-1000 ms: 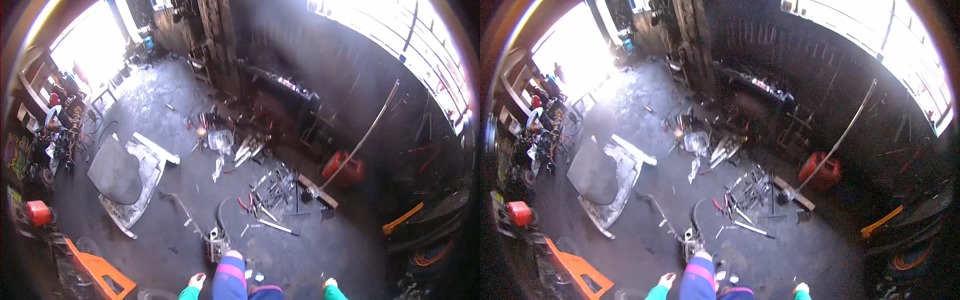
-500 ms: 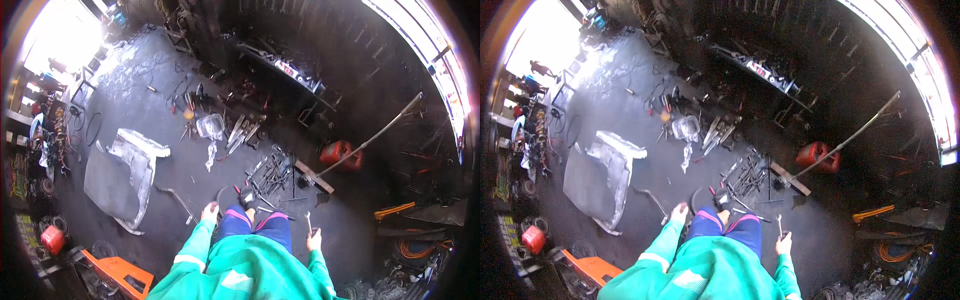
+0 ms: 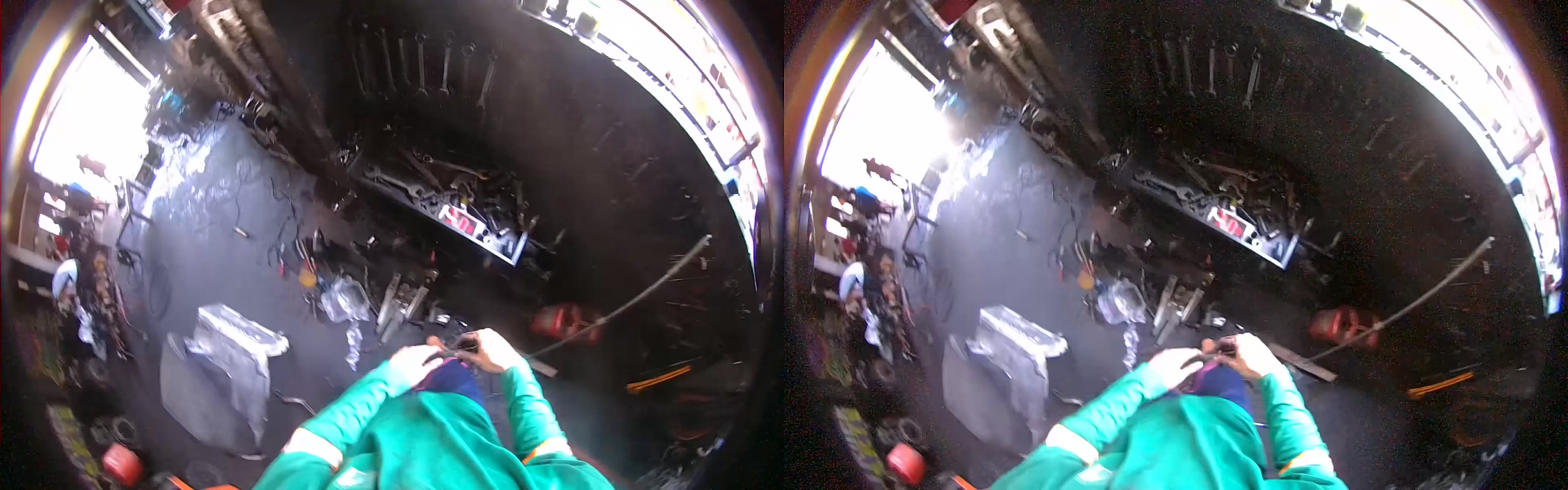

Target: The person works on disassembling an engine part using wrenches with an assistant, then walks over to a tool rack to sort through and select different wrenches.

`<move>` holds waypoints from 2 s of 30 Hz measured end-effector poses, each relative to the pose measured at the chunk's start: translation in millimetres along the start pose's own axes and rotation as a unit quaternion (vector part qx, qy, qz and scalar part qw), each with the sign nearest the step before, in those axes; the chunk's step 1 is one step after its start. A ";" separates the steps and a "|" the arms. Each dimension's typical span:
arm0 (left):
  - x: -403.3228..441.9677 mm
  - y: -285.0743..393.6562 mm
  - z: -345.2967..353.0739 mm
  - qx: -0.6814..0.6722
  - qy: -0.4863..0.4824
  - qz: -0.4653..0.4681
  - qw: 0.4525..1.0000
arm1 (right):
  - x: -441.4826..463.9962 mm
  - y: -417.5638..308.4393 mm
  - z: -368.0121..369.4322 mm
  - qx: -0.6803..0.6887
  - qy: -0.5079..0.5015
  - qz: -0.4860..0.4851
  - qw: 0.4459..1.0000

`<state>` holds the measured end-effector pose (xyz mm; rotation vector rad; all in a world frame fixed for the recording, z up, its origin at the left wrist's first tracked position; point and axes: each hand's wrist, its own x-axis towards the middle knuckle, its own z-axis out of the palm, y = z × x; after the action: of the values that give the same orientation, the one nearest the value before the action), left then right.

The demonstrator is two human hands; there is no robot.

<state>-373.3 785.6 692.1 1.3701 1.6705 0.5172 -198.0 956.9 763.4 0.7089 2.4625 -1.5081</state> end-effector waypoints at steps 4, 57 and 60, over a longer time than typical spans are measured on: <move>39.1 -55.4 -2.1 -0.292 0.027 -0.091 0.952 | 98.0 22.2 -43.4 0.126 0.035 -0.004 0.991; 445.5 -14.0 -501.2 -0.152 0.264 0.223 0.926 | 524.6 52.6 -298.1 -0.288 0.592 -0.094 0.747; 445.7 -13.4 -498.6 -0.175 0.255 0.224 0.924 | 545.4 56.5 -308.9 0.271 0.534 -0.229 0.767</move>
<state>-791.9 1300.5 776.5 1.4164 1.5358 1.4712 -615.9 1415.8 658.7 1.4898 3.0964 -2.6215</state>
